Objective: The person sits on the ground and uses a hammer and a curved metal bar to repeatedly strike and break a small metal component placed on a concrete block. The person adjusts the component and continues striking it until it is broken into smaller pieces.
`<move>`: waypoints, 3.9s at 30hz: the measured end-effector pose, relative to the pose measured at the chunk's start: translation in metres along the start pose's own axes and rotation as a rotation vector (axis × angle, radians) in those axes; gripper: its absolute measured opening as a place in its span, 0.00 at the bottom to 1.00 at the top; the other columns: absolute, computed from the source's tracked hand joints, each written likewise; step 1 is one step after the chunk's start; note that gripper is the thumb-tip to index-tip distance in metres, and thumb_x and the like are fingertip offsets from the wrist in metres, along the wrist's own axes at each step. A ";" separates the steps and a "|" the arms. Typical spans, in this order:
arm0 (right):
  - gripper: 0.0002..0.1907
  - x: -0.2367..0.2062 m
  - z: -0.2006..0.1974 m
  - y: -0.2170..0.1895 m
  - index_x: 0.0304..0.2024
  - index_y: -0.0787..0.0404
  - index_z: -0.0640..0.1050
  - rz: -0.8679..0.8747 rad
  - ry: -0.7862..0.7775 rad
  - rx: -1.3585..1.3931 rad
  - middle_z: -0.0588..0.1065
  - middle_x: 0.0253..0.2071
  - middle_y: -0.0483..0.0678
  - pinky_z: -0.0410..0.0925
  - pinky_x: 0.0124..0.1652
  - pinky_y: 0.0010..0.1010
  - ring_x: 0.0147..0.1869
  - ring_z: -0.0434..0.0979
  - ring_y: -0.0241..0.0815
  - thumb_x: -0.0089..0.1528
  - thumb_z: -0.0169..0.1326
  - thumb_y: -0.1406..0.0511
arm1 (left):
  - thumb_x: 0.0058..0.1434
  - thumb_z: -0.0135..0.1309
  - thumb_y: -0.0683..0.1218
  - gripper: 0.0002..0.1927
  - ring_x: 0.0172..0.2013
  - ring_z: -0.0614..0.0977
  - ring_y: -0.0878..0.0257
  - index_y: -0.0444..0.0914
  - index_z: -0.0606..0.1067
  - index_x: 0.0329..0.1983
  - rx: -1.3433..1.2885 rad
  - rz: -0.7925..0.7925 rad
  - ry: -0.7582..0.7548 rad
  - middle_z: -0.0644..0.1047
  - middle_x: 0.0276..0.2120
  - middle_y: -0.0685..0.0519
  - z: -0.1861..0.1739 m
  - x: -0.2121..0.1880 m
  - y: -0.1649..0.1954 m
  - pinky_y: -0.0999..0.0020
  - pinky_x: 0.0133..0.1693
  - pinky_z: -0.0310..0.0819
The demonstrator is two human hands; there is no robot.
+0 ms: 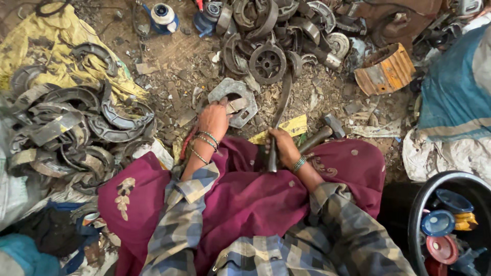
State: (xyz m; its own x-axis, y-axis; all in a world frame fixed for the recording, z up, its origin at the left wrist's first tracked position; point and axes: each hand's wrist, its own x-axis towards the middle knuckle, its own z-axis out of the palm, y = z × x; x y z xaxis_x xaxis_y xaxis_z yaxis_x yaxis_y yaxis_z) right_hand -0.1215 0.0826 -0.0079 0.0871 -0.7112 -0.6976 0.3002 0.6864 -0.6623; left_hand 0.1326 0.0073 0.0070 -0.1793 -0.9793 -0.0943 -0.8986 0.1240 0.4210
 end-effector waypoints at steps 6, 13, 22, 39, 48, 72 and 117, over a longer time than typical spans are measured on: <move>0.11 -0.016 0.013 0.011 0.39 0.59 0.67 -0.301 0.190 -0.251 0.68 0.23 0.42 0.63 0.21 0.28 0.20 0.66 0.34 0.70 0.49 0.59 | 0.59 0.64 0.50 0.20 0.40 0.83 0.42 0.37 0.77 0.52 -0.087 0.032 0.104 0.81 0.41 0.42 -0.017 -0.006 0.003 0.49 0.41 0.77; 0.11 -0.037 0.024 0.013 0.49 0.63 0.69 -0.756 0.286 -0.721 0.73 0.24 0.46 0.67 0.25 0.33 0.24 0.73 0.38 0.71 0.49 0.61 | 0.59 0.63 0.49 0.25 0.46 0.80 0.43 0.35 0.76 0.58 -0.125 0.069 0.336 0.80 0.47 0.41 -0.028 -0.005 0.003 0.53 0.46 0.75; 0.16 -0.047 0.035 0.009 0.54 0.66 0.70 -0.884 0.230 -0.918 0.76 0.29 0.60 0.68 0.30 0.45 0.30 0.78 0.58 0.70 0.51 0.61 | 0.57 0.65 0.50 0.28 0.43 0.81 0.40 0.33 0.75 0.59 -0.153 -0.070 0.286 0.79 0.47 0.38 -0.011 0.004 -0.010 0.51 0.42 0.76; 0.18 -0.023 0.037 0.001 0.57 0.66 0.69 -0.440 0.109 -1.126 0.73 0.20 0.54 0.67 0.22 0.40 0.21 0.74 0.47 0.67 0.48 0.63 | 0.58 0.66 0.57 0.19 0.37 0.83 0.42 0.36 0.82 0.38 -0.107 -0.148 0.187 0.81 0.36 0.41 0.005 0.020 -0.015 0.51 0.39 0.78; 0.13 -0.073 0.025 -0.035 0.49 0.64 0.71 -1.456 0.072 -0.057 0.74 0.31 0.45 0.70 0.25 0.24 0.26 0.72 0.35 0.72 0.51 0.60 | 0.54 0.66 0.51 0.23 0.37 0.83 0.44 0.37 0.80 0.50 -0.156 0.023 0.349 0.81 0.37 0.41 0.001 0.019 -0.011 0.52 0.38 0.78; 0.18 -0.006 0.034 -0.012 0.52 0.66 0.70 -0.736 0.334 -1.474 0.76 0.29 0.63 0.70 0.30 0.52 0.31 0.76 0.63 0.71 0.48 0.57 | 0.55 0.65 0.50 0.14 0.35 0.83 0.44 0.38 0.80 0.39 -0.119 -0.007 0.322 0.80 0.33 0.42 -0.004 0.030 -0.005 0.49 0.36 0.77; 0.11 -0.036 0.031 -0.065 0.52 0.66 0.72 -1.473 0.525 -0.698 0.75 0.37 0.59 0.69 0.34 0.40 0.36 0.77 0.54 0.72 0.49 0.64 | 0.52 0.65 0.50 0.11 0.31 0.84 0.43 0.37 0.83 0.26 -0.172 -0.043 0.356 0.81 0.28 0.39 0.001 0.036 0.002 0.49 0.35 0.79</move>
State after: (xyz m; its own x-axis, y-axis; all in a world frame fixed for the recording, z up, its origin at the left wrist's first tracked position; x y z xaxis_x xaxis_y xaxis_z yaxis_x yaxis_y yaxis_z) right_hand -0.1148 0.0594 0.0687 -0.2025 -0.7313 0.6513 -0.6178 -0.4206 -0.6644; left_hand 0.1237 -0.0272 0.0033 0.0341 -0.9810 0.1911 -0.8167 0.0829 0.5711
